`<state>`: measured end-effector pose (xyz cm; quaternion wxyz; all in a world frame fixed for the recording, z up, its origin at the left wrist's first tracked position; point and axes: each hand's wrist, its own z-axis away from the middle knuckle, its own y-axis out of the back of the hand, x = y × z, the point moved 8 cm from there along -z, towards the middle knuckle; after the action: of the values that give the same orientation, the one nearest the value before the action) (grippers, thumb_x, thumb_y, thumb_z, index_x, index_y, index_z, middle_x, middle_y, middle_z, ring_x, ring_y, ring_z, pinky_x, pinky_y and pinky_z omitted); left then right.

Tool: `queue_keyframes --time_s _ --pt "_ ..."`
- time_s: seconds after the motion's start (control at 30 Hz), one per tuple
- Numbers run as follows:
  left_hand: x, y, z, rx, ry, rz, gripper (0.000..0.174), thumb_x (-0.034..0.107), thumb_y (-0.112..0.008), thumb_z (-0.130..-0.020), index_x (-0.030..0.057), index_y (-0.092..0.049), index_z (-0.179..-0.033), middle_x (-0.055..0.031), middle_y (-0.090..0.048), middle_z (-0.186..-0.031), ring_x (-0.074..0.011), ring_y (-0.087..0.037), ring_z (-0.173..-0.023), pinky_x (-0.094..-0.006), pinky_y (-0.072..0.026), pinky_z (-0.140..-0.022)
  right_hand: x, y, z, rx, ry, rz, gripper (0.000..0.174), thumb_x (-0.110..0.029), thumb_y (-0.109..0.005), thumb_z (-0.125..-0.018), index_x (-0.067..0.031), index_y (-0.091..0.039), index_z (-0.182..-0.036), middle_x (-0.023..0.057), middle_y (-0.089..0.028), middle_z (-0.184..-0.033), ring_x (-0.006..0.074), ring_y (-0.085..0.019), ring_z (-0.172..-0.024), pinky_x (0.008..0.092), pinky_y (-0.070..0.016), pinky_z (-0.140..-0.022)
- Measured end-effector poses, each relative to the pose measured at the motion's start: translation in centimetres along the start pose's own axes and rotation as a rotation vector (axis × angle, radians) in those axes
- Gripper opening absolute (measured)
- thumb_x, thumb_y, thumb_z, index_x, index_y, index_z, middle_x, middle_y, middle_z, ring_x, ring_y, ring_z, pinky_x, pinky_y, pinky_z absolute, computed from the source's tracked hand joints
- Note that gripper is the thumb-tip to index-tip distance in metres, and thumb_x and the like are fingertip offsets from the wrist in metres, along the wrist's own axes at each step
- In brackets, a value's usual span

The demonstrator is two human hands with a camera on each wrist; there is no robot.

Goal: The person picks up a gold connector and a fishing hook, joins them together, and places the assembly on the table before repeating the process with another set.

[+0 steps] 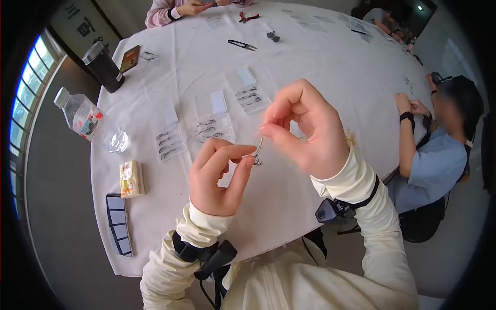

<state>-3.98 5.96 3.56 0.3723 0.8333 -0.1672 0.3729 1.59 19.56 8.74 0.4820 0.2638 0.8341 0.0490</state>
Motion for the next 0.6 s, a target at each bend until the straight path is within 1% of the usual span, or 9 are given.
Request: queue_keyframes --time_s 0.07,0.1,0.17,0.2,0.37,0.4,0.43,0.53,0.6 --pt "-1.8 1.1 0.5 0.155 0.129 0.126 0.032 0.011 -0.054 -0.098 -0.0023 -0.054 -0.127 -0.0003 -0.048 -0.086 -0.0074 -0.042 -0.076 -0.0215 -0.0364 -0.070 0.3 2.5 0.0 0.077 -0.037 0.091 0.026 -0.001 -0.073 -0.083 -0.0033 -0.052 -0.099 0.0033 -0.064 -0.082 0.0105 -0.062 -0.074 0.0242 -0.0493 -0.066" --pt "-2.2 2.3 0.3 0.176 0.094 0.119 0.030 0.009 -0.052 -0.098 -0.0046 -0.052 -0.125 0.0005 -0.046 -0.086 -0.0064 -0.041 -0.076 -0.0204 -0.0349 -0.069 0.7 4.3 0.4 0.136 -0.002 0.107 0.025 0.000 -0.072 -0.083 -0.0027 -0.052 -0.098 0.0035 -0.064 -0.081 0.0094 -0.060 -0.074 0.0236 -0.0480 -0.067" --pt "-2.8 2.6 0.6 0.240 0.139 0.150 0.028 0.006 -0.052 -0.097 -0.0041 -0.052 -0.122 0.0007 -0.045 -0.088 -0.0066 -0.040 -0.077 -0.0199 -0.0341 -0.070 1.5 9.2 1.4 0.196 -0.047 0.216 0.024 0.001 -0.071 -0.085 -0.0032 -0.051 -0.098 0.0029 -0.064 -0.082 0.0085 -0.058 -0.074 0.0225 -0.0466 -0.068" --pt "-3.3 2.8 0.7 0.347 0.122 0.170 0.026 0.002 -0.061 -0.088 0.0003 -0.057 -0.114 -0.0010 -0.053 -0.080 -0.0059 -0.046 -0.063 -0.0202 -0.0368 -0.058 1.7 12.0 1.9 0.229 -0.061 0.267 0.024 0.001 -0.070 -0.085 -0.0037 -0.050 -0.097 0.0026 -0.064 -0.082 0.0082 -0.058 -0.074 0.0223 -0.0463 -0.069" --pt "-4.6 1.5 0.6 0.361 0.089 0.069 0.030 -0.008 -0.062 -0.082 0.0031 -0.059 -0.110 -0.0001 -0.057 -0.077 -0.0060 -0.049 -0.063 -0.0195 -0.0406 -0.057 5.9 25.5 5.3 0.217 -0.248 0.577 0.031 0.000 -0.071 -0.083 -0.0077 -0.041 -0.086 0.0024 -0.063 -0.079 0.0101 -0.059 -0.071 0.0232 -0.0456 -0.064" --pt "-4.8 1.2 0.5 0.311 0.141 0.089 0.029 -0.007 -0.064 -0.082 0.0030 -0.060 -0.109 -0.0009 -0.061 -0.079 -0.0059 -0.049 -0.062 -0.0201 -0.0416 -0.058 7.1 27.3 6.0 0.146 -0.371 0.826 0.033 -0.002 -0.073 -0.081 -0.0077 -0.041 -0.086 0.0039 -0.062 -0.075 0.0120 -0.060 -0.069 0.0253 -0.0465 -0.062" --pt "-5.0 0.9 0.5 0.258 0.193 0.104 0.027 -0.006 -0.066 -0.082 0.0029 -0.061 -0.108 -0.0017 -0.065 -0.081 -0.0059 -0.049 -0.061 -0.0207 -0.0425 -0.058 8.5 28.5 6.6 0.071 -0.496 1.070 0.035 -0.003 -0.074 -0.079 -0.0077 -0.040 -0.086 0.0053 -0.062 -0.072 0.0139 -0.062 -0.067 0.0273 -0.0475 -0.061" --pt "-5.5 0.7 0.7 0.262 0.231 0.140 0.024 -0.005 -0.066 -0.084 0.0021 -0.062 -0.106 -0.0033 -0.070 -0.085 -0.0066 -0.052 -0.062 -0.0206 -0.0441 -0.059 12.0 29.2 6.8 0.012 -0.527 1.181 0.036 -0.007 -0.077 -0.074 -0.0070 -0.043 -0.087 0.0093 -0.061 -0.069 0.0211 -0.064 -0.065 0.0327 -0.0491 -0.061" --pt "-5.5 0.7 0.5 0.270 0.222 0.141 0.021 -0.004 -0.064 -0.086 0.0016 -0.062 -0.106 -0.0039 -0.071 -0.085 -0.0075 -0.055 -0.064 -0.0211 -0.0450 -0.061 16.8 30.9 7.2 -0.002 -0.530 1.170 0.035 -0.007 -0.077 -0.074 -0.0068 -0.044 -0.088 0.0099 -0.062 -0.069 0.0242 -0.064 -0.066 0.0348 -0.0498 -0.062"
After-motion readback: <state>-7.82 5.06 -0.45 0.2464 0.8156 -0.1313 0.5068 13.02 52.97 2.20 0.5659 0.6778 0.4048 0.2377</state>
